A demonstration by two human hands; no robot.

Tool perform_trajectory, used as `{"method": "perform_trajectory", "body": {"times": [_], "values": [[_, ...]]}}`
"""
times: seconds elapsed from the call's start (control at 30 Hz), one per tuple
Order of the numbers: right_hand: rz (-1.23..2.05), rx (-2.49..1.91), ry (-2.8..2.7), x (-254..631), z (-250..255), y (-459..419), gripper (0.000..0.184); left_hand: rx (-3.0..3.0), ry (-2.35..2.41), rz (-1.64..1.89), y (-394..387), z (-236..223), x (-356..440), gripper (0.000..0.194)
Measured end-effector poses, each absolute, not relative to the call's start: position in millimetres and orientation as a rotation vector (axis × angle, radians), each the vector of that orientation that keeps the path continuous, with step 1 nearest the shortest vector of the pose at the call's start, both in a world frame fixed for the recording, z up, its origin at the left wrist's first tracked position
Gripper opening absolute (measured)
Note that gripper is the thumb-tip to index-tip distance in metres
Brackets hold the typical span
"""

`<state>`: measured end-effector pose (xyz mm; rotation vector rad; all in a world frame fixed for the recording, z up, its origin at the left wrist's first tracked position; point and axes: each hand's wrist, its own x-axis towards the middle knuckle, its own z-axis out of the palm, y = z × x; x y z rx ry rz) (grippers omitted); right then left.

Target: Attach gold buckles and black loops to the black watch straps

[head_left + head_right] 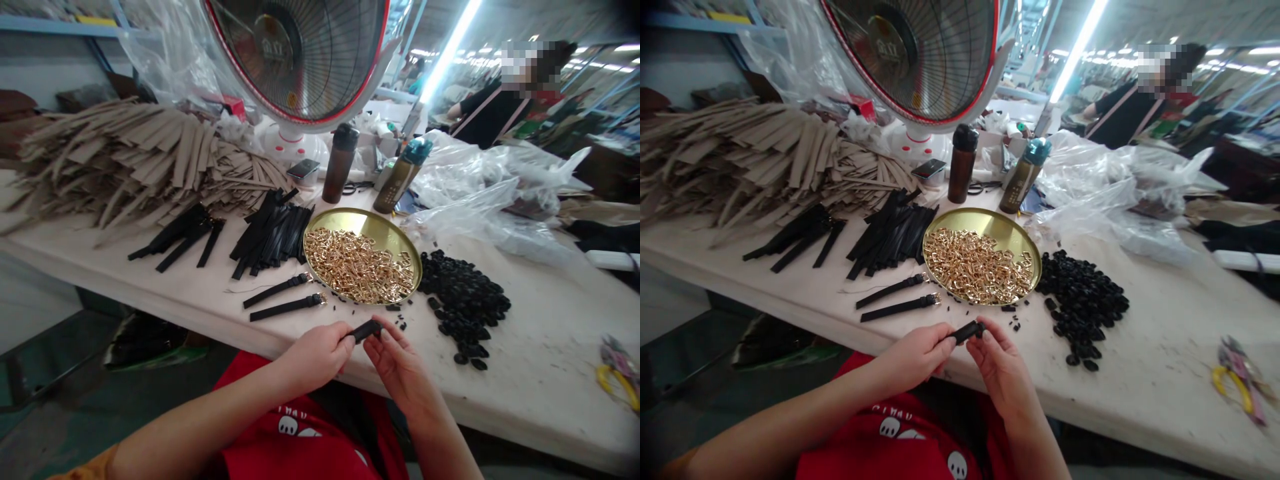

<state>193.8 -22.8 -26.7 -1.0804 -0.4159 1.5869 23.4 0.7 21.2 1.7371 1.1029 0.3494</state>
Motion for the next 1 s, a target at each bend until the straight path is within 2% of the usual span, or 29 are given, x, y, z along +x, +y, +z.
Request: {"method": "perform_trajectory", "body": {"times": [0.2, 0.4, 0.63, 0.77, 0.9, 1.0], "values": [[1.342, -1.353, -0.789, 192.7, -32.4, -28.1, 0.03, 2.025, 1.202, 0.264, -1.6, 13.2, 25.1, 0.029], [1.288, -1.425, -1.042, 194.5, -41.1, -37.0, 0.022, 2.124, 1.187, 0.225, 1.6, 10.2, 21.9, 0.032], [1.509, -1.322, -0.962, 192.4, -43.3, -33.5, 0.022, 2.052, 1.135, 0.191, 1.1, 1.7, 30.4, 0.032], [1.57, -1.318, -0.813, 203.2, -42.5, -29.0, 0.022, 1.816, 1.035, 0.127, 3.4, 5.0, 27.7, 0.028], [1.57, -1.215, -0.619, 194.7, -49.8, -30.4, 0.019, 1.689, 1.068, 0.17, 5.7, 7.1, 24.3, 0.042], [1.653, -1.159, -0.672, 180.6, -53.8, -29.2, 0.019, 1.648, 1.075, 0.298, 9.3, 4.4, 25.2, 0.046]]}}
